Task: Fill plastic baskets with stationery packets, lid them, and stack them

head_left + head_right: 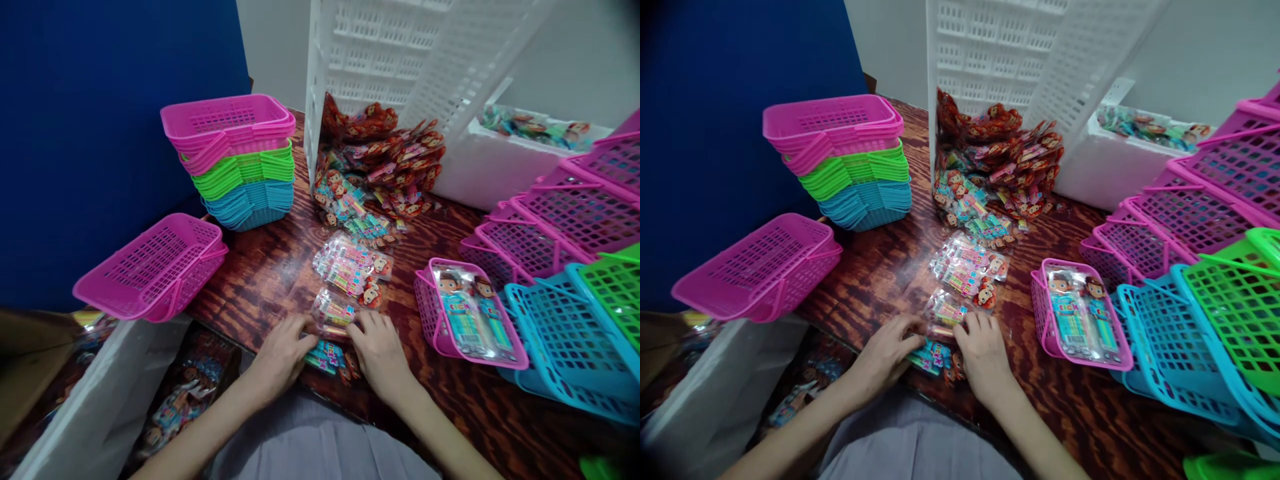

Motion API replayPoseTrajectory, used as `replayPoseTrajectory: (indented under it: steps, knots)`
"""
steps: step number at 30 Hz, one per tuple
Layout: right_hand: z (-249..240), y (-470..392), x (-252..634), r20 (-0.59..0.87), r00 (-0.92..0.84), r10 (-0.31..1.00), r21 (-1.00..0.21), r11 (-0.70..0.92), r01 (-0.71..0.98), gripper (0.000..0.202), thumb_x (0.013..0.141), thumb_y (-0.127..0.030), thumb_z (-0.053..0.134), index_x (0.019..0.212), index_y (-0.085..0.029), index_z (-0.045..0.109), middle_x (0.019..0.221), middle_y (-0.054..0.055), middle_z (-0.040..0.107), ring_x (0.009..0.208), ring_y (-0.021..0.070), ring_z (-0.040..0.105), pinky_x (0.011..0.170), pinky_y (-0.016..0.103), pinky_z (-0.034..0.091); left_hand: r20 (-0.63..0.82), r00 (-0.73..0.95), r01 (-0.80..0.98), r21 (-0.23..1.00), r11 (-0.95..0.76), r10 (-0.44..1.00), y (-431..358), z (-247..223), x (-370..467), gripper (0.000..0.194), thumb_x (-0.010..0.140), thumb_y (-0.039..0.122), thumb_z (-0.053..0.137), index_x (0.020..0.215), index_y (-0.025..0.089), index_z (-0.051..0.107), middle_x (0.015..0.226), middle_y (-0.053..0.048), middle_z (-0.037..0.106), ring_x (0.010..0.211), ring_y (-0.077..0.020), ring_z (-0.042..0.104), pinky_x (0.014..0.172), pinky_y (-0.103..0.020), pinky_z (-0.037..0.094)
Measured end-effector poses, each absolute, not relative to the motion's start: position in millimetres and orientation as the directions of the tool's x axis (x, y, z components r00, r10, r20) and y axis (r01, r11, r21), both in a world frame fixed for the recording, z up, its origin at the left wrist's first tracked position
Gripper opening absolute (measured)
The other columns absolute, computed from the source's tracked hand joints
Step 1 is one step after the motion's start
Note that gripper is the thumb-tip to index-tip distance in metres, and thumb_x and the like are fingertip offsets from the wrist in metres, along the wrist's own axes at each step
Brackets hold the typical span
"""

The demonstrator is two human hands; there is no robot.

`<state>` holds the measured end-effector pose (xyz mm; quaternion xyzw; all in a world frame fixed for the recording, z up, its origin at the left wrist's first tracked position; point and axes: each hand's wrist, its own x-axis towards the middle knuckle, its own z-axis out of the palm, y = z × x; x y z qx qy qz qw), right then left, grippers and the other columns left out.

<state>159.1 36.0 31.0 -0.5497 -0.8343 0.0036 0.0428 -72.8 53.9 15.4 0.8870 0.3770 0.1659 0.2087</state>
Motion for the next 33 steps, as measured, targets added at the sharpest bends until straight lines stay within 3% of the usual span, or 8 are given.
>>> replayPoseTrajectory:
  steps: [3,7,10,17,22,25,33]
  knots:
    - [26.7,26.8,157.1,0.071,-0.413,0.908,-0.127,0.419,0.899,0.027,0.096,-0.010,0.046,0.117,-0.018,0.061,0.104,0.011,0.060,0.091,0.0251,0.052,0.079,0.038,0.045,0.145,0.641,0.594,0.529,-0.606,0.754,49.5,12.0,-73.3,0.028,0.088,0.004,0.048,0.106,0.021,0.059,0.124,-0.009,0.053,0.112,-0.0238,0.052,0.095,-0.037,0.046]
    - [25.9,21.1,153.1,0.122,-0.407,0.905,-0.209,0.424,0.881,0.055,0.094,-0.004,0.040,0.148,-0.013,0.033,0.111,0.013,0.061,0.096,0.0258,0.055,0.083,0.039,0.047,0.155,0.620,0.605,0.530,-0.594,0.769,42.7,8.2,-73.8,0.029,0.088,0.004,0.046,0.107,0.022,0.059,0.124,-0.010,0.054,0.115,-0.0240,0.053,0.096,-0.038,0.048]
    - [28.4,20.3,152.8,0.094,-0.386,0.918,-0.235,0.397,0.887,0.065,0.092,-0.004,0.040,0.153,-0.014,0.020,0.114,0.013,0.062,0.100,0.0270,0.056,0.084,0.041,0.048,0.192,0.595,0.612,0.521,-0.595,0.781,37.9,2.8,-75.0,0.033,0.086,0.003,0.046,0.109,0.022,0.060,0.131,-0.011,0.051,0.124,-0.0259,0.049,0.102,-0.042,0.047]
    - [29.8,17.0,165.5,0.039,-0.311,0.950,-0.184,0.312,0.932,0.060,0.088,-0.005,0.045,0.145,-0.018,0.036,0.120,0.014,0.064,0.104,0.0285,0.059,0.085,0.044,0.047,0.246,0.583,0.620,0.481,-0.620,0.775,31.8,-0.8,-76.2,0.038,0.081,0.000,0.048,0.110,0.021,0.062,0.155,-0.013,0.030,0.144,-0.0317,0.031,0.111,-0.053,0.040]
    - [34.1,18.2,160.6,0.011,-0.306,0.952,-0.228,0.301,0.926,0.043,0.086,-0.002,0.044,0.124,-0.020,0.053,0.113,0.010,0.067,0.102,0.0259,0.061,0.086,0.040,0.045,0.285,0.607,0.614,0.423,-0.666,0.741,27.1,3.6,-67.7,0.030,0.085,0.002,0.049,0.105,0.021,0.063,0.164,-0.011,0.013,0.150,-0.0358,0.015,0.114,-0.058,0.032]
    - [38.7,17.3,154.0,0.006,-0.317,0.948,-0.265,0.307,0.914,0.042,0.086,-0.002,0.045,0.123,-0.021,0.053,0.111,0.009,0.067,0.100,0.0249,0.061,0.084,0.038,0.045,0.292,0.617,0.613,0.405,-0.678,0.731,26.0,3.0,-64.5,0.030,0.086,0.002,0.049,0.104,0.020,0.064,0.166,-0.009,0.007,0.150,-0.0364,0.013,0.115,-0.059,0.030]
    - [42.9,9.1,158.9,-0.076,-0.328,0.942,-0.333,0.286,0.899,0.043,0.084,-0.006,0.057,0.124,-0.021,0.053,0.115,0.008,0.065,0.102,0.0260,0.060,0.084,0.039,0.045,0.291,0.622,0.619,0.386,-0.684,0.727,27.2,-1.0,-67.8,0.039,0.075,-0.002,0.049,0.107,0.016,0.061,0.165,-0.014,0.013,0.150,-0.0374,0.014,0.116,-0.058,0.031]
